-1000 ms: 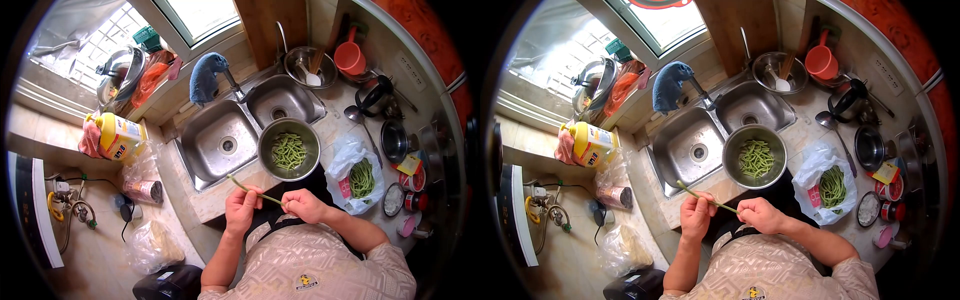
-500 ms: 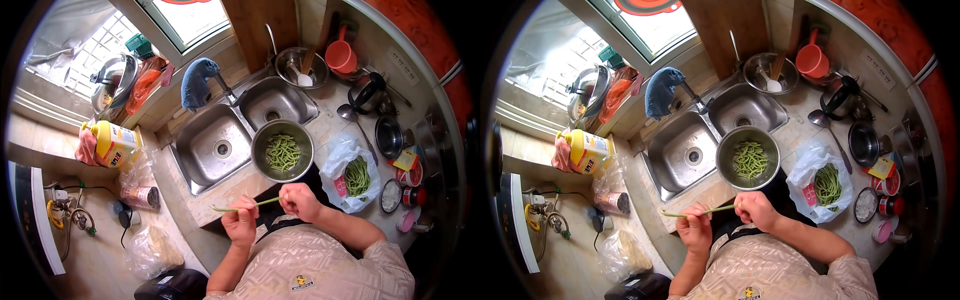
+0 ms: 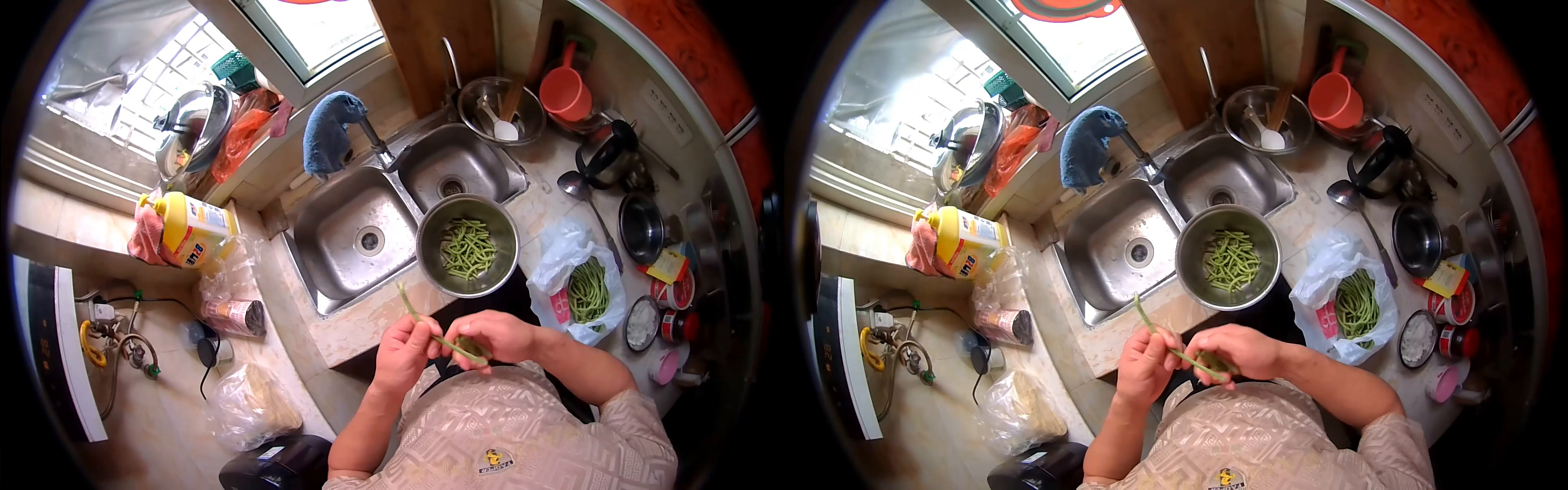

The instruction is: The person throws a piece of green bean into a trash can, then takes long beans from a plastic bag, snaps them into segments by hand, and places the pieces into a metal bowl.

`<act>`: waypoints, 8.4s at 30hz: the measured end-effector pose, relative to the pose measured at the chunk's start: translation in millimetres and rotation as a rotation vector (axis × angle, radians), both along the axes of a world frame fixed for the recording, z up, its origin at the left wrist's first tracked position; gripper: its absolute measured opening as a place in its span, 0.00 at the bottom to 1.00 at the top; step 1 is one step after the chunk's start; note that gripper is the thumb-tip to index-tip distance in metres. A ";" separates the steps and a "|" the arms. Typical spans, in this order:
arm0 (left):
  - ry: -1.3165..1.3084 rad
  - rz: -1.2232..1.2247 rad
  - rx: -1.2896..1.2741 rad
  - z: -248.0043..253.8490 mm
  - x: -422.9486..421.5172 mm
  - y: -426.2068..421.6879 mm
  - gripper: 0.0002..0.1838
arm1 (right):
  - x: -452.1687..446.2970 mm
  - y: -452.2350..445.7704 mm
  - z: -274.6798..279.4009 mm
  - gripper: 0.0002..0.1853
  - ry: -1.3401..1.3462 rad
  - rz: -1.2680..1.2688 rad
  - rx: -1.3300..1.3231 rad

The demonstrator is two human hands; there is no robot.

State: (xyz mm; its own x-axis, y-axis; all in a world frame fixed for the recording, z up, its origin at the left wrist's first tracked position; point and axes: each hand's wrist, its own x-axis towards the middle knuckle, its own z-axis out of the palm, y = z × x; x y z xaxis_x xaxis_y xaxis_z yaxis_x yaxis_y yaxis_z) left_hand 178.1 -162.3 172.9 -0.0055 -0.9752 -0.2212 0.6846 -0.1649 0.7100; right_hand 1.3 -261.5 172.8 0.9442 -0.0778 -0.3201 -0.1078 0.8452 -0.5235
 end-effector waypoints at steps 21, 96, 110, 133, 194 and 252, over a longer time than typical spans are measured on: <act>-0.508 0.151 -0.110 1.9 -14.2 0.0 0.14 | -0.3 -1.0 -19.8 0.19 -0.092 -0.284 0.130; -1.398 0.216 -0.214 4.5 -17.6 -20.0 0.04 | -6.0 -10.8 -60.9 0.10 0.328 -0.776 -0.021; -1.192 -0.102 0.139 -108.9 -15.8 11.0 0.08 | -31.2 -57.0 -96.2 0.22 0.565 -0.893 -0.182; -1.336 -0.656 0.254 -225.7 -58.1 -4.5 0.23 | -218.8 21.9 -105.6 0.13 1.348 -0.697 -1.162; -1.321 -0.143 -0.664 44.0 -40.2 -41.3 0.08 | -75.8 -40.0 95.3 0.15 0.010 -0.488 -1.614; -0.576 0.250 0.168 -35.6 -16.7 -18.8 0.14 | -95.5 58.5 -166.8 0.05 0.887 -0.632 -1.136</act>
